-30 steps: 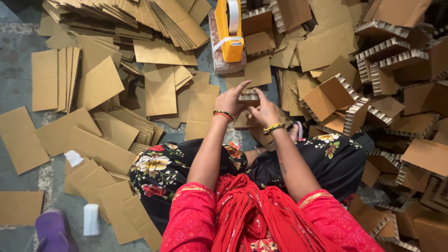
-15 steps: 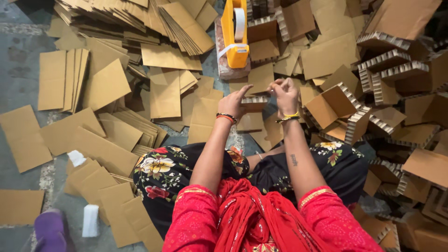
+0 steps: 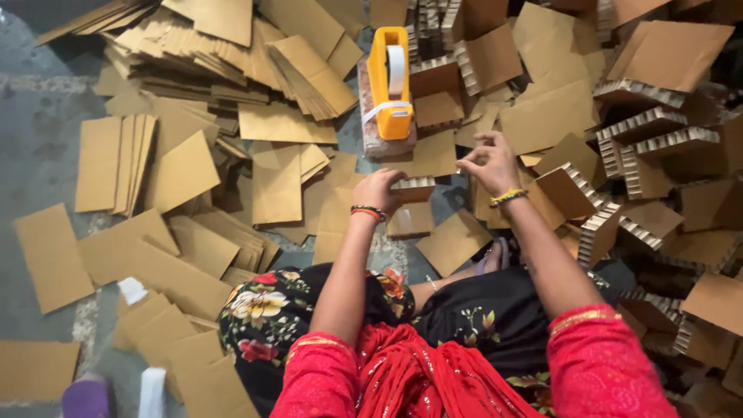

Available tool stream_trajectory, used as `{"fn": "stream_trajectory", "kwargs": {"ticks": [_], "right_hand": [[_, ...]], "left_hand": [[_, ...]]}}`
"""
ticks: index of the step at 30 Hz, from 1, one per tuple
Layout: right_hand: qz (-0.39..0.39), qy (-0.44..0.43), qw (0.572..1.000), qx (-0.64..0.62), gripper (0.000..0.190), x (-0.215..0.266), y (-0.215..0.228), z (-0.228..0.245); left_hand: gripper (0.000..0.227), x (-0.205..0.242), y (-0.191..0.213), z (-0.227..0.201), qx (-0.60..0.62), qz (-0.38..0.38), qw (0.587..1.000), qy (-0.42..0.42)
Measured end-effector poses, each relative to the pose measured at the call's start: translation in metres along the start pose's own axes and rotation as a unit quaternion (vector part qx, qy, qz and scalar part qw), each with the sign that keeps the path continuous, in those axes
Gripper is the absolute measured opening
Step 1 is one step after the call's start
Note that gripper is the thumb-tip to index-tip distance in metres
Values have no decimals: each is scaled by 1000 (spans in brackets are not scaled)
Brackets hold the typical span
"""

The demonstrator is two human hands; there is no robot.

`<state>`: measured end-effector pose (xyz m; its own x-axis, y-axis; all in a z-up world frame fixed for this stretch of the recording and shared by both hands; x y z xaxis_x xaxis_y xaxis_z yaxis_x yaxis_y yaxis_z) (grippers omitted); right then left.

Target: The person sits on the floor surrounded by cardboard pieces and corrugated inserts. They pick up a flat cardboard sheet and a corrugated insert, fold the cardboard around the insert, and secure it with tape from a yellow dispenser. The person repeats this process, stacking the finished boxes to the side.

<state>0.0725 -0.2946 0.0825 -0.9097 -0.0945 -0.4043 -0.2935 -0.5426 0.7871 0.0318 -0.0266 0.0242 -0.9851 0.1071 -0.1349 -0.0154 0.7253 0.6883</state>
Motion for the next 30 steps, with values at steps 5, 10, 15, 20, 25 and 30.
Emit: {"fn": "stream_trajectory", "kwargs": {"ticks": [5,10,15,20,25,30], "right_hand": [[-45,-127,985,-112,32,-8,21,-56],[-51,-147,982,-107,42,-4,13,-65],[-31,-259,922,-288,40,8,-26,-99],[35,-313,889,-333,8,13,-48,-114],[97,-222,867,-436,28,7,-34,-74],[57,-261,955,-130,16,1,10,-39]], "left_hand": [[47,-10,-6,-1,15,7,999,-44],[50,-13,-16,2,8,33,999,-26],[44,-10,-20,3,10,13,999,-42],[45,-9,-23,3,27,11,999,-45],[45,-7,-28,6,20,4,998,-55],[45,-7,-27,6,16,3,998,-64]]}}
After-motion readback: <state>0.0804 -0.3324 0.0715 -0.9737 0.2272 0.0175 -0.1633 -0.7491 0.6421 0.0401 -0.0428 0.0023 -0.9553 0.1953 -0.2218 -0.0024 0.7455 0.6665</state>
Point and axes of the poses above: each hand's wrist, its own x-axis away from the middle knuckle, its own y-axis out of the back of the hand, z = x × y, the point moved 7 cm from there along -x, towards the middle knuckle, and after that the axes turned 8 degrees about -z, right-handed, at the moved point
